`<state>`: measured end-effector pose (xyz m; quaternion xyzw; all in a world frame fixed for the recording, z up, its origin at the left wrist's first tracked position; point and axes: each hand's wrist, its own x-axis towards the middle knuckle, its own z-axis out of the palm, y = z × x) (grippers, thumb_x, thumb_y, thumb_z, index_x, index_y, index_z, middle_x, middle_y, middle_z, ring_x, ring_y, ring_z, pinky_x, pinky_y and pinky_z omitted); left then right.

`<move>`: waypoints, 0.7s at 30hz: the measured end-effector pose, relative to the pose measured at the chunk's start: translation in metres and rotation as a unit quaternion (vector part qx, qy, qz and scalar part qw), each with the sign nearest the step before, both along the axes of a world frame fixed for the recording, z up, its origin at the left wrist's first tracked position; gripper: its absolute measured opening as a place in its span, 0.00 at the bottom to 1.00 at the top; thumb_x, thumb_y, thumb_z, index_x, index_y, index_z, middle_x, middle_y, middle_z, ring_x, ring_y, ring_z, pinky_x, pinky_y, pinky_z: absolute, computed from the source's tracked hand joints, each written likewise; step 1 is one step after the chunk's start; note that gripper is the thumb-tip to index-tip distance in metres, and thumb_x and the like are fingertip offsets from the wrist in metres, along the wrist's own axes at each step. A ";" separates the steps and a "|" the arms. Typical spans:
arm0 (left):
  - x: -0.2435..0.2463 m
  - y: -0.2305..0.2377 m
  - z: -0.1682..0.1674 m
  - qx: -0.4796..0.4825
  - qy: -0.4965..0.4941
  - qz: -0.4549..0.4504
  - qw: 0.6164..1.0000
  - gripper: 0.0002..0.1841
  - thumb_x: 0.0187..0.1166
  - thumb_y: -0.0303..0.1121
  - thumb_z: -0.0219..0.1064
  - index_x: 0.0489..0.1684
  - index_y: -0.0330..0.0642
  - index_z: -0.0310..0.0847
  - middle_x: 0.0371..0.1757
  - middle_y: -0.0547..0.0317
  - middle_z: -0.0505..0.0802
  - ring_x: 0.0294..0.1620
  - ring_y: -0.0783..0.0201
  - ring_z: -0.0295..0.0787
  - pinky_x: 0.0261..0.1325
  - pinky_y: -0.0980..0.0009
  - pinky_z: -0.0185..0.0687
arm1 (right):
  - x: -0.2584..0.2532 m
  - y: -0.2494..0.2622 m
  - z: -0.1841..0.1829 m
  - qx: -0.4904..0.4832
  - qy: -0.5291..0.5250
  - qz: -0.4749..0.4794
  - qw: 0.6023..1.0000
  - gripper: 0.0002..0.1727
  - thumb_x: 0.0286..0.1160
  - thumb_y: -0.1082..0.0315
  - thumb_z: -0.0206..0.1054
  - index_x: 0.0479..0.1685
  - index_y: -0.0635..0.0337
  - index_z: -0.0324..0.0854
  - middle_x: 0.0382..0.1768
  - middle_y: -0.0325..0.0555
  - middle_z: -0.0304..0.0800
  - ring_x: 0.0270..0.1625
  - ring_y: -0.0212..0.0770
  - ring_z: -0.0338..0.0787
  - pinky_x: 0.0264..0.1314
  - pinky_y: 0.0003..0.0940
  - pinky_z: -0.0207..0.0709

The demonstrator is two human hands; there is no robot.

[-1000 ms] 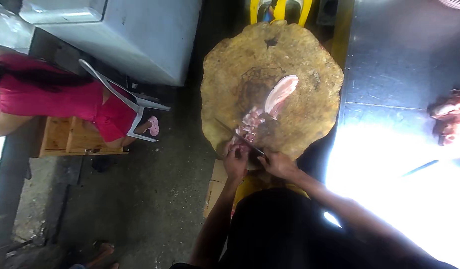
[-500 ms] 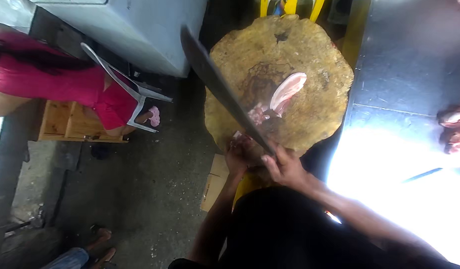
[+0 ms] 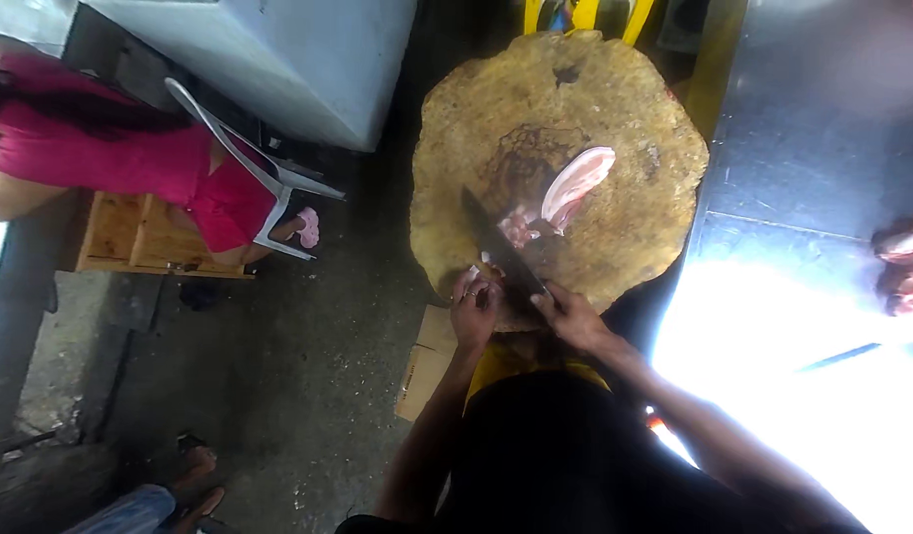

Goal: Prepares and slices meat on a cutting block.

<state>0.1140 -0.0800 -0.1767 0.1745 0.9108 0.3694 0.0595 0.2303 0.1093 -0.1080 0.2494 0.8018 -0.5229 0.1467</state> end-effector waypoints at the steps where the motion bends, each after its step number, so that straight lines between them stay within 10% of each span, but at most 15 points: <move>1: 0.000 0.000 0.001 0.013 -0.002 0.000 1.000 0.11 0.75 0.40 0.75 0.50 0.48 0.93 0.80 0.57 0.81 0.73 0.61 0.83 0.72 0.58 0.84 | 0.001 -0.001 0.010 0.029 0.034 0.003 0.999 0.27 0.88 0.36 0.51 0.67 0.43 0.81 0.28 0.44 0.86 0.30 0.44 0.88 0.39 0.50 0.83; 9: 0.009 -0.007 0.012 -0.001 -0.005 -0.003 1.000 0.35 0.59 0.38 0.84 0.71 0.38 0.79 0.82 0.39 0.75 0.81 0.43 0.73 0.79 0.47 0.74 | 0.000 -0.035 0.076 0.133 0.423 -0.005 0.896 0.28 0.91 0.50 0.53 0.78 0.58 0.76 0.28 0.45 0.88 0.22 0.35 0.83 0.23 0.36 0.81; 14: 0.010 -0.003 0.005 0.015 -0.005 0.028 0.999 0.21 0.66 0.33 0.80 0.57 0.41 0.85 0.78 0.47 0.78 0.77 0.53 0.78 0.74 0.55 0.81 | 0.001 -0.043 0.014 0.162 -0.050 0.162 0.972 0.28 0.92 0.42 0.44 0.68 0.52 0.76 0.40 0.54 0.92 0.47 0.58 0.94 0.50 0.58 0.85; 21: 0.006 -0.001 -0.002 -0.005 0.027 0.009 1.000 0.16 0.70 0.38 0.79 0.53 0.47 0.87 0.78 0.56 0.81 0.75 0.57 0.81 0.70 0.53 0.84 | -0.004 -0.016 -0.005 0.025 -0.078 0.101 0.992 0.27 0.89 0.38 0.51 0.61 0.51 0.80 0.34 0.51 0.88 0.37 0.52 0.91 0.43 0.55 0.84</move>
